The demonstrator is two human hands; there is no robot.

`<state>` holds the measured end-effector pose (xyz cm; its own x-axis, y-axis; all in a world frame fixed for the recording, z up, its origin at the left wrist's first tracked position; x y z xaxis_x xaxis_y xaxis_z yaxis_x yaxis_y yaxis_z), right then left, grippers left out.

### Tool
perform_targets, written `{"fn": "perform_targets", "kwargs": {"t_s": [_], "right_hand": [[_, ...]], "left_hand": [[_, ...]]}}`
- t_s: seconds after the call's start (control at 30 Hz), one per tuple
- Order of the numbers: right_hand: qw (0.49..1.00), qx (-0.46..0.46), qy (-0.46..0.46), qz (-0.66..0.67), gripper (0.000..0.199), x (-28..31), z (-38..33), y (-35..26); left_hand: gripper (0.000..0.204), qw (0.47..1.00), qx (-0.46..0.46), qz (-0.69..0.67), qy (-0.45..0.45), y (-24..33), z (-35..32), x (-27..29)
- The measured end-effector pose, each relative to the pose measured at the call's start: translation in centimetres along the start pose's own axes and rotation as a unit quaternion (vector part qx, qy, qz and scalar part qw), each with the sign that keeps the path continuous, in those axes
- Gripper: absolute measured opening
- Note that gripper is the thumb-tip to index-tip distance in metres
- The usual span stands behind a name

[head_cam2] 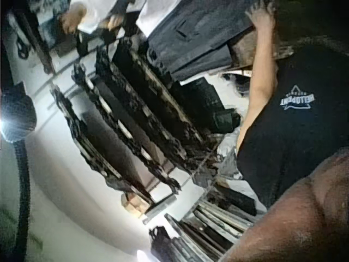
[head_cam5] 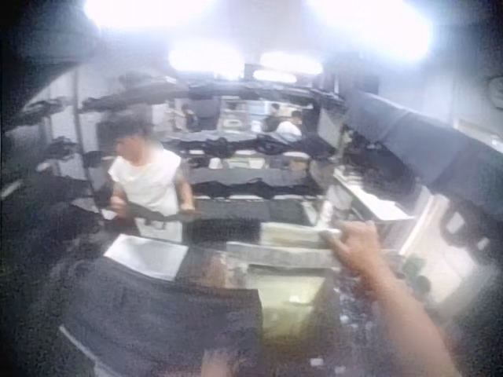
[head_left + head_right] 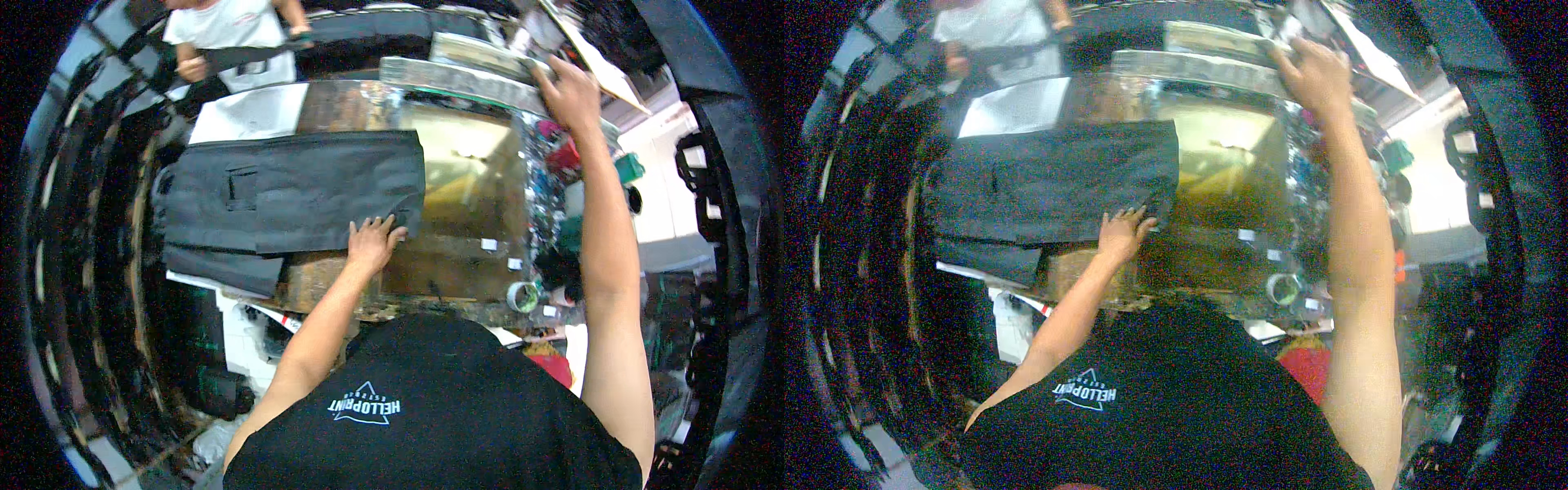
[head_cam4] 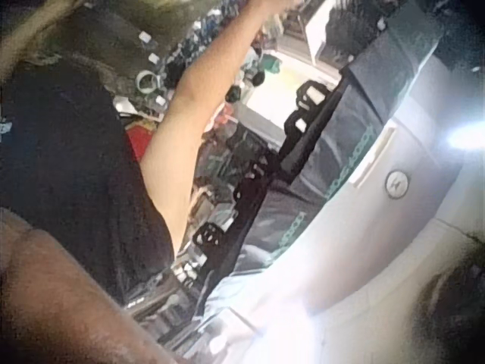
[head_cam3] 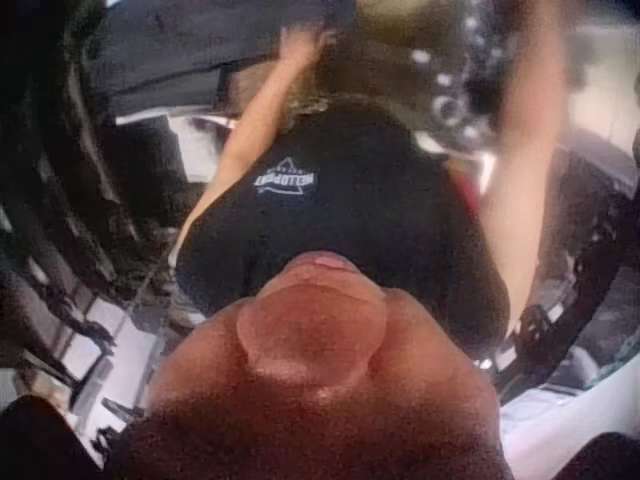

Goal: The person performs screen printing on black tote bags by positioning each bag on a flat surface, lowering a screen frame, and using a squeegee to apply green ink through the mesh. They lift the frame after each application and pass the printed bags to another person who removes them from the workspace.

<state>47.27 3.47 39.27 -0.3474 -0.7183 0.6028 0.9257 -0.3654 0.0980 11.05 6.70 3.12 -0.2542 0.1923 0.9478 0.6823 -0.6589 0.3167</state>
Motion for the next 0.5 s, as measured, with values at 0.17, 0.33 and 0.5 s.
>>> {"fn": "perform_targets", "kwargs": {"t_s": [0.17, 0.33, 0.5], "right_hand": [[1.0, 0.013, -0.022, -0.005, 0.054, 1.0, -0.8, -1.1], [0.999, 0.009, -0.026, -0.02, 0.055, 1.8, -0.2, -2.0], [0.999, 0.003, 0.029, 0.041, 0.058, 2.0, 1.1, -1.4]], "left_hand": [[0.124, 0.995, -0.078, 0.061, 0.001, 5.2, -1.0, -4.4], [0.126, 0.986, -0.168, 0.016, 0.012, 8.8, 4.0, -7.2], [0.124, 0.987, -0.159, -0.004, 0.01, 17.3, 7.0, -10.3]]}}
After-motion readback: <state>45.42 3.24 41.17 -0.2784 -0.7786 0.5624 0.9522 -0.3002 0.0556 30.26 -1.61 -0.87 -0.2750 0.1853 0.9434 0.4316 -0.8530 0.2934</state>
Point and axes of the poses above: each hand's wrist, its own z-axis towards the middle knuckle, its own x-axis out of the back of the hand, y = z × x, the point moved 10 cm from there along z, towards the middle knuckle, and after that the axes turned 13 degrees about y, right-handed, at the moved point
